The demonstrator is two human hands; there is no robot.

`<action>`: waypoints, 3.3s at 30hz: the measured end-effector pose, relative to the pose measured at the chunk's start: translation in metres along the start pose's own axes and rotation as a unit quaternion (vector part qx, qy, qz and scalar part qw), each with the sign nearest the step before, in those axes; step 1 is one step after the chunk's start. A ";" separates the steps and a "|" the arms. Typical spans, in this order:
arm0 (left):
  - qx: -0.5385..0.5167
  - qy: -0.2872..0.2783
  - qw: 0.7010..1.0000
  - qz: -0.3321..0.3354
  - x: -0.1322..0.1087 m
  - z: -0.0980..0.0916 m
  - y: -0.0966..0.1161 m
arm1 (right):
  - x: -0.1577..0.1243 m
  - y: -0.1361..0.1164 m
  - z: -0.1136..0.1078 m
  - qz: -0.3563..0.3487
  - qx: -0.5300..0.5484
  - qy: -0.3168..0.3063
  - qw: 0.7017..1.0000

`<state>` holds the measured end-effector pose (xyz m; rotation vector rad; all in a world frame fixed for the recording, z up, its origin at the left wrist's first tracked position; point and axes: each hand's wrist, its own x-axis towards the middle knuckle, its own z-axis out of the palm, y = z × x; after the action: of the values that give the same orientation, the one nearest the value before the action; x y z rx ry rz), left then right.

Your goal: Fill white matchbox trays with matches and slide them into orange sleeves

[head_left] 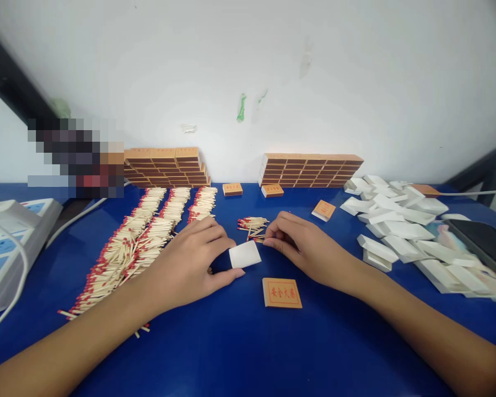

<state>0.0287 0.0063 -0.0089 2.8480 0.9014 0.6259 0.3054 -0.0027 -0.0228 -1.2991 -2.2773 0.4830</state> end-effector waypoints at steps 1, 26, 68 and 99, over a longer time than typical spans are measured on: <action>0.004 -0.001 1.000 -0.002 0.001 0.000 0.000 | 0.000 -0.005 0.001 -0.002 0.002 0.007 1.000; 0.052 -0.040 0.998 0.014 -0.003 -0.008 0.004 | 0.001 -0.016 0.008 0.081 -0.035 0.037 0.995; 0.046 -0.035 0.998 0.026 -0.002 -0.006 0.006 | 0.012 -0.006 0.014 0.003 -0.011 0.018 1.000; 0.046 -0.036 0.998 0.031 -0.002 -0.007 0.006 | 0.002 -0.005 -0.020 -0.106 0.054 -0.124 0.985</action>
<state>0.0274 0.0003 -0.0024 2.9702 0.8549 0.4968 0.3119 -0.0025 -0.0035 -0.9740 -2.5171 0.7147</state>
